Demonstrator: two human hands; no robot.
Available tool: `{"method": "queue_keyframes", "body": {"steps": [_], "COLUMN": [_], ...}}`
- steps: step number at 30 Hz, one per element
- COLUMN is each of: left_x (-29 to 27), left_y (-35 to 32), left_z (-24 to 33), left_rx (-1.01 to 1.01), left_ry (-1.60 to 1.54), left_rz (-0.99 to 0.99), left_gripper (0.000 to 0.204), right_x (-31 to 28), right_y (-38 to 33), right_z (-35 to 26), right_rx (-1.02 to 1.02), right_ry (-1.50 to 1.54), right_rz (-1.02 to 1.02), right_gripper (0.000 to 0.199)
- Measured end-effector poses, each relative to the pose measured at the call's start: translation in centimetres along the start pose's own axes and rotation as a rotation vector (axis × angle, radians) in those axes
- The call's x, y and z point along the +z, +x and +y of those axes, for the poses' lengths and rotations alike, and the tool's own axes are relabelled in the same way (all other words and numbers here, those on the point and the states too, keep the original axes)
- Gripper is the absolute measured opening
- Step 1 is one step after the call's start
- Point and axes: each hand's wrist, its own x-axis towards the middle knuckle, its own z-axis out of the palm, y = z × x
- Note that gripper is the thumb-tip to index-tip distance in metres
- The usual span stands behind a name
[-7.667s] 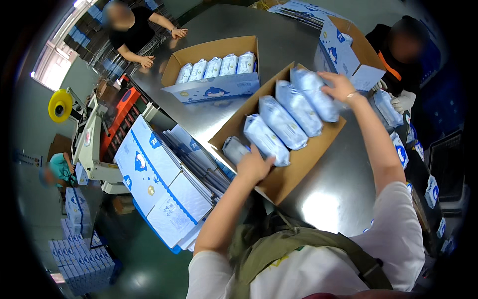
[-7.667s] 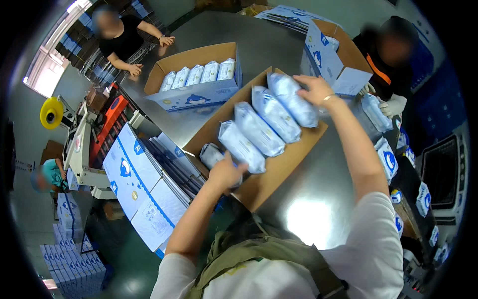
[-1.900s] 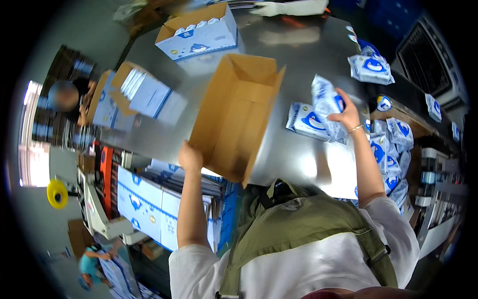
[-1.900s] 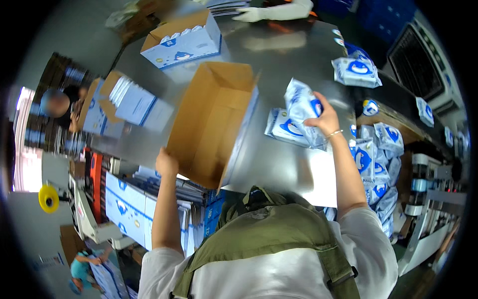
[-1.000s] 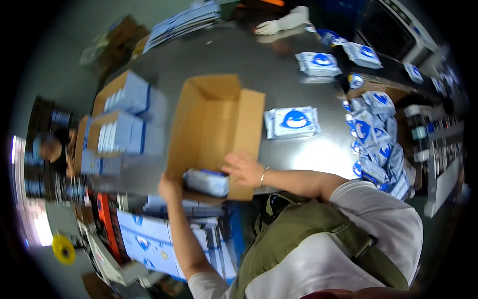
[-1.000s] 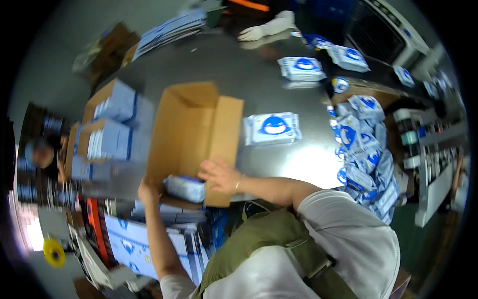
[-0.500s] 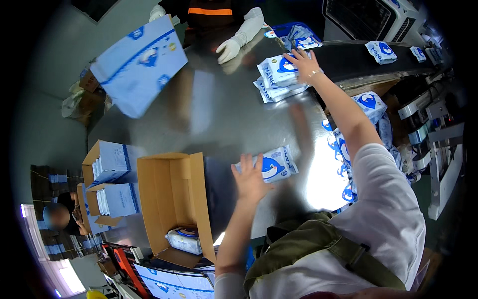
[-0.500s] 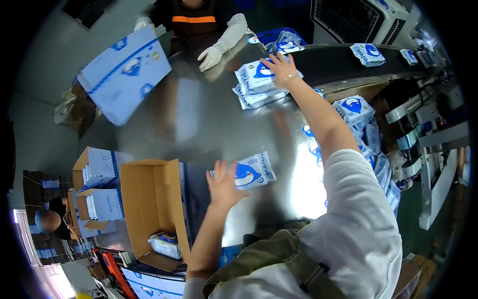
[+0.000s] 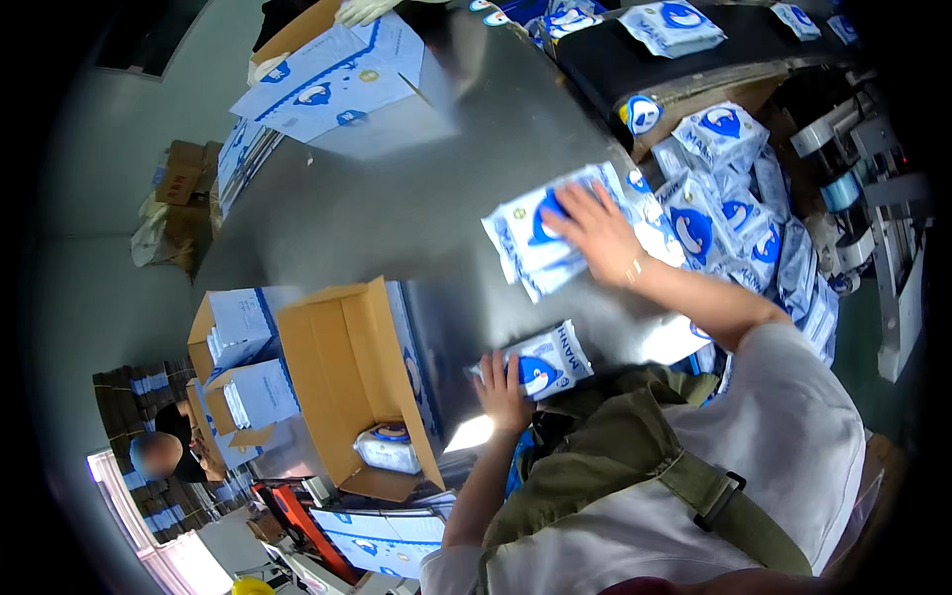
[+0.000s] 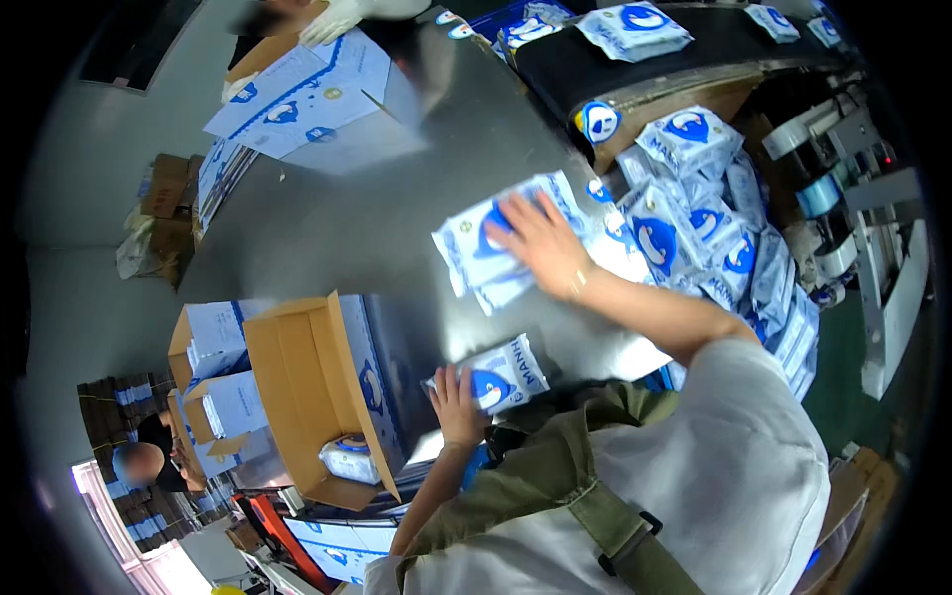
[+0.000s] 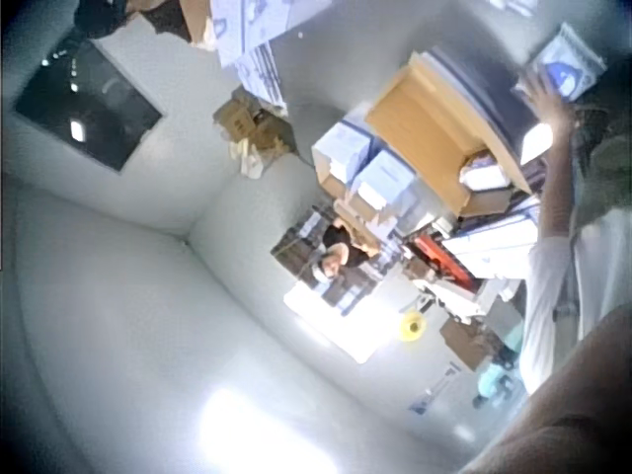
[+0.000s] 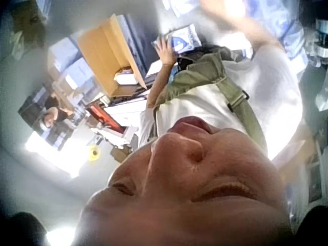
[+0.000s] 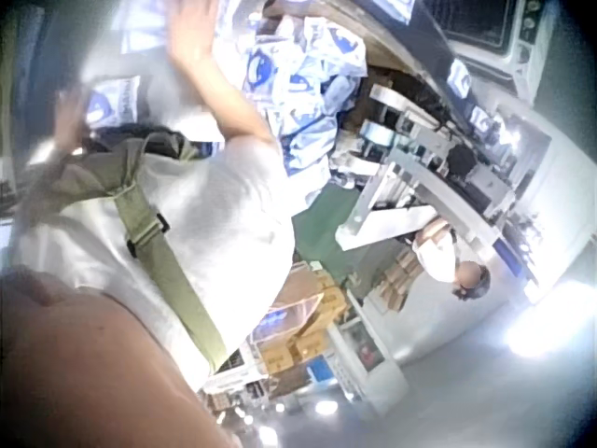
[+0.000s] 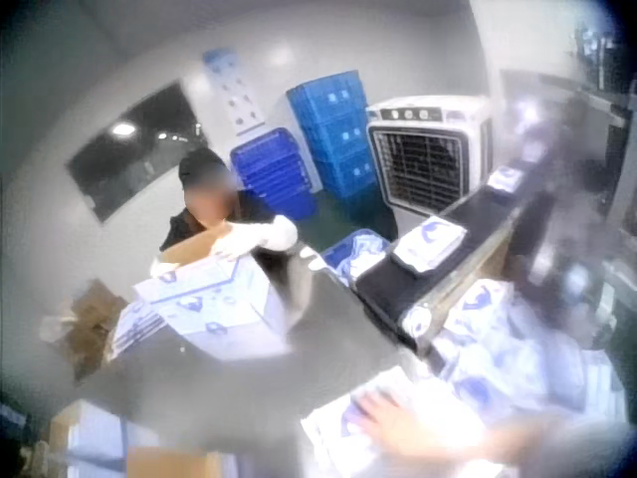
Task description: The person packs plastic packages of wipes into cardboard boxes by hand, then stacks the filled boxes.
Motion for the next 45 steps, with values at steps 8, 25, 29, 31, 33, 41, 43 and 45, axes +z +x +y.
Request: {"method": "queue_keyframes", "body": {"steps": [8, 25, 29, 31, 33, 41, 43, 45], "left_x": [-0.6, 0.5, 3.6, 4.7, 3.6, 4.4, 4.1, 6.0], "left_y": [-5.0, 0.5, -0.8, -0.7, -0.3, -0.7, -0.4, -1.1], "left_z": [-2.8, 4.4, 7.5, 8.0, 9.4, 9.3, 9.2, 7.4], "left_rx": [0.097, -0.640, -1.038, -1.003, -1.013, -1.093, -1.075, -1.043], "left_ry": [-0.180, -0.871, -1.762, -1.860, -1.878, -2.035, -2.186, -2.394], "left_rz": [-0.047, 0.512, -0.162, -0.223, -0.127, 0.079, 0.154, 0.103], "left_gripper": [0.083, 0.092, 0.078, 0.077, 0.076, 0.061, 0.059, 0.061], "right_x": [0.6, 5.3, 3.8, 3.7, 5.4, 5.8, 9.1, 10.4], "right_y": [-4.1, 5.6, 12.1, 16.1, 18.5, 20.6, 18.6, 14.0], "right_z": [-5.8, -0.8, 7.2, 12.0, 15.4, 10.4, 9.8, 5.0], "right_rx": [0.019, -0.071, -0.084, -0.010, 0.094, 0.100, 0.049, 0.251], "right_ry": [0.023, 0.635, 0.101, -0.014, -0.218, 0.313, 0.804, 1.048], "right_rz": [-0.050, -0.755, -0.134, -0.177, -0.273, -0.448, -0.657, -0.973], "right_gripper": [0.089, 0.107, 0.094, 0.102, 0.105, 0.074, 0.067, 0.063]}}
